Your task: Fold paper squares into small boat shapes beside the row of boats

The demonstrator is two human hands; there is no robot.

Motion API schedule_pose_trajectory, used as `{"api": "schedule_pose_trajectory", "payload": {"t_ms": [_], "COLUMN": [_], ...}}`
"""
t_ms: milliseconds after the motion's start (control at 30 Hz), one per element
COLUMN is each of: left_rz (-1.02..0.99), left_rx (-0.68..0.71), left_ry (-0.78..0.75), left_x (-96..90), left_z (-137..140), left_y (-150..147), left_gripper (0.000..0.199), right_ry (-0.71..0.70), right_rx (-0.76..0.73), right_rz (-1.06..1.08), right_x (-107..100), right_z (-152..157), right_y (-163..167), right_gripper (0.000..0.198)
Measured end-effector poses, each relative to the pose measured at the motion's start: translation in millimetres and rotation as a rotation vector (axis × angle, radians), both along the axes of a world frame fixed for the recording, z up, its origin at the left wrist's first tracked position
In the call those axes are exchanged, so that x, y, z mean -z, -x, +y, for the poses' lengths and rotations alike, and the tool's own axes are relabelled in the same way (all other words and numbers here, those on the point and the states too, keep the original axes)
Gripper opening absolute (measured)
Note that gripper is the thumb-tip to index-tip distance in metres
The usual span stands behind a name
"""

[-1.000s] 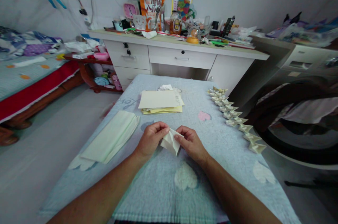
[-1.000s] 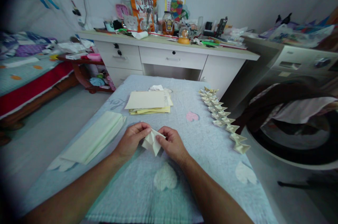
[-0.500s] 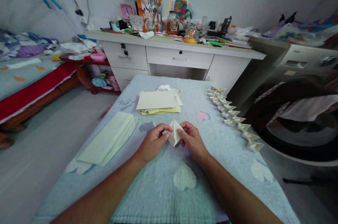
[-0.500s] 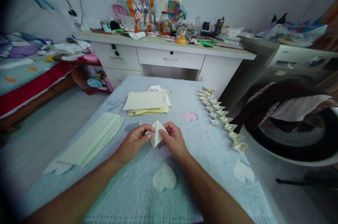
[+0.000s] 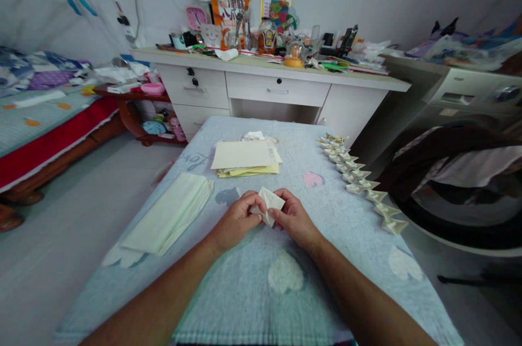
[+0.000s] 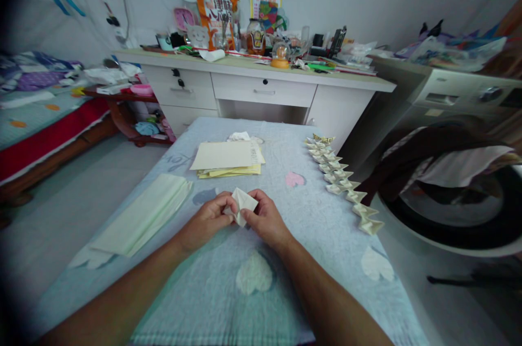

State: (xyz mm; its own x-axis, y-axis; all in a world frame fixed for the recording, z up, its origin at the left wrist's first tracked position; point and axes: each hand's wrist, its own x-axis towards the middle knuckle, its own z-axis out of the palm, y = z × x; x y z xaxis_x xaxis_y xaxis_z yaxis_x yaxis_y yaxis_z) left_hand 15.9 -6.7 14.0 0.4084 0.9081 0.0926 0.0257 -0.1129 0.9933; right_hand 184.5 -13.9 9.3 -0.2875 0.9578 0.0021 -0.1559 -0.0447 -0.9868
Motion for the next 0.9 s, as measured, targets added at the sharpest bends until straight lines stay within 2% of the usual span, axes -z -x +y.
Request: {"api": "schedule_pose_trajectory", "payload": {"t_ms": [100, 233, 400, 533, 733, 900], "left_rz": [0.061, 0.044, 0.029, 0.006, -0.018, 0.004], "left_rx": [0.015, 0.035, 0.016, 0.027, 0.048, 0.04], "left_ry": [-0.029, -0.03, -0.019, 0.027, 0.037, 0.029], "left_x": [-1.1, 0.1, 2.7, 0.6, -0.8, 1.2], "left_z": [-0.3, -0.2, 0.7, 0.2, -0.9, -0.3], "left_y": [0.9, 2.1, 1.2, 1.0, 1.6, 3.2], "left_gripper": [0.01, 0.006, 0.004, 0.007, 0.005, 0.006], "right_ry": [-0.002, 0.009, -0.01, -0.035, -0.063, -0.083], "right_rx": [0.016, 0.027, -0.048, -0.061, -0.016, -0.03], "right_rz": [-0.038, -0.069, 0.0, 0.033, -0.029, -0.043], "right_x": [1.6, 1.9, 0.3, 6.2, 18.1, 16.2], "right_z": [0.9, 1.6, 0.0, 0.7, 2.9, 2.1], "right_y": [-0.4, -1.3, -1.8, -1.9, -2.5, -2.6], "right_gripper": [0.036, 0.035, 0.041, 0.043, 0.037, 0.04]}}
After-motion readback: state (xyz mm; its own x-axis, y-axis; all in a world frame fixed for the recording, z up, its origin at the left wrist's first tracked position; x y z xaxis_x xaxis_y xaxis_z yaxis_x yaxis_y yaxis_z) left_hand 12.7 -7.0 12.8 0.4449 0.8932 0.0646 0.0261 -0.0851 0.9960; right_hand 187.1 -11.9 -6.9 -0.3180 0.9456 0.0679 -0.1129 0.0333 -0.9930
